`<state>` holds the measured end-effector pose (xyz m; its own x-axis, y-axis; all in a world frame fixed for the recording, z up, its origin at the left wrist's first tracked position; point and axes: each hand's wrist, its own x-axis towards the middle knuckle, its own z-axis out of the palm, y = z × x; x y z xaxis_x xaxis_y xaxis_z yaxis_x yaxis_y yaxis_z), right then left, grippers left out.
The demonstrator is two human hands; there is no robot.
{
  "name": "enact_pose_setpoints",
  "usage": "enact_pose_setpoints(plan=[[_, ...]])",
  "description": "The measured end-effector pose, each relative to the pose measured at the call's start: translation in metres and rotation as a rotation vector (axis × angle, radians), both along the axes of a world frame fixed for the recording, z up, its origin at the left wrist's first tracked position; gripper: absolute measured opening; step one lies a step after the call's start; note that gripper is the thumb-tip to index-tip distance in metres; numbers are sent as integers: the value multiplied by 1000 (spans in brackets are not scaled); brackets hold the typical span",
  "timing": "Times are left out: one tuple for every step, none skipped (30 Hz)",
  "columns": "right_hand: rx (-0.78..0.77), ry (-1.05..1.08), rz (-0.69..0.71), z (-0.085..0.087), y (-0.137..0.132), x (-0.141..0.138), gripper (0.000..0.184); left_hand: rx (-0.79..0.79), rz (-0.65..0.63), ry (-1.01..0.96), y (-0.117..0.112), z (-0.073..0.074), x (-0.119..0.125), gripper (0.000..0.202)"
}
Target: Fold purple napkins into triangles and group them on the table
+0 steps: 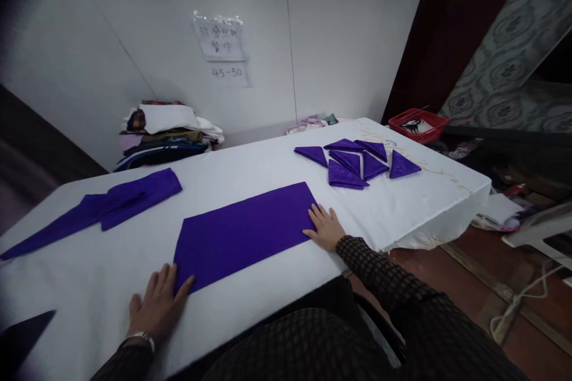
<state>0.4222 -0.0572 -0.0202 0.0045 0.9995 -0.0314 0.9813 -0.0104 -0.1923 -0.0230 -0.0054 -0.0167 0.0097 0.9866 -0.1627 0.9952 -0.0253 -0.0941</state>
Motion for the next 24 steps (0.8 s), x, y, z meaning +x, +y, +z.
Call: enact_pose_setpoints(plan=[[-3, -6, -6, 2, 0, -2, 76, 0, 15, -4, 0, 2, 2, 62], [3, -10, -8, 5, 0, -7, 76, 8, 35, -7, 1, 4, 6, 64], [18, -10, -3, 8, 2, -15, 77, 26, 48, -10, 2, 7, 13, 67], [43, -3, 13, 12, 5, -27, 78, 53, 40, -17, 2, 9, 24, 69], [72, 11, 41, 15, 9, -43, 78, 84, 13, -25, 3, 11, 37, 70], [100, 35, 79, 17, 13, -61, 78, 113, -44, -37, 3, 13, 53, 69], [118, 70, 118, 19, 19, -80, 78, 126, -112, -52, 4, 14, 70, 66], [131, 108, 155, 19, 25, -100, 77, 134, -165, -64, 4, 14, 88, 64], [144, 140, 185, 19, 31, -118, 75, 124, -208, -74, 5, 13, 105, 62], [143, 167, 206, 17, 36, -133, 73, 105, -235, -84, 6, 12, 118, 61], [134, 186, 218, 15, 40, -144, 73, 88, -245, -88, 7, 11, 129, 60], [122, 197, 230, 12, 42, -150, 73, 71, -247, -93, 7, 9, 134, 60], [110, 199, 239, 9, 43, -151, 73, 60, -239, -96, 8, 8, 135, 61], [100, 194, 242, 6, 42, -146, 74, 56, -224, -99, 9, 6, 132, 62], [93, 182, 237, 4, 39, -137, 75, 55, -203, -100, 10, 4, 124, 64], [89, 166, 220, 2, 35, -124, 75, 58, -177, -101, 11, 3, 113, 65], [86, 148, 190, 0, 29, -108, 75, 63, -147, -100, 11, 2, 100, 66], [78, 130, 149, 0, 23, -91, 75, 66, -113, -98, 12, 1, 86, 65], [69, 111, 103, -1, 17, -73, 75, 71, -93, -99, 12, 0, 71, 64], [59, 93, 57, -1, 11, -56, 75, 75, -76, -98, 13, -1, 58, 62], [49, 76, 16, -1, 5, -40, 75, 75, -69, -97, 13, -2, 45, 59], [41, 60, -19, -1, 0, -26, 75, 70, -57, -93, 12, -2, 35, 58], [33, 46, -50, -1, -5, -16, 76, 67, -40, -92, 12, -1, 26, 57], [26, 36, -72, -2, -8, -8, 76, 67, -22, -93, 11, 0, 20, 58]])
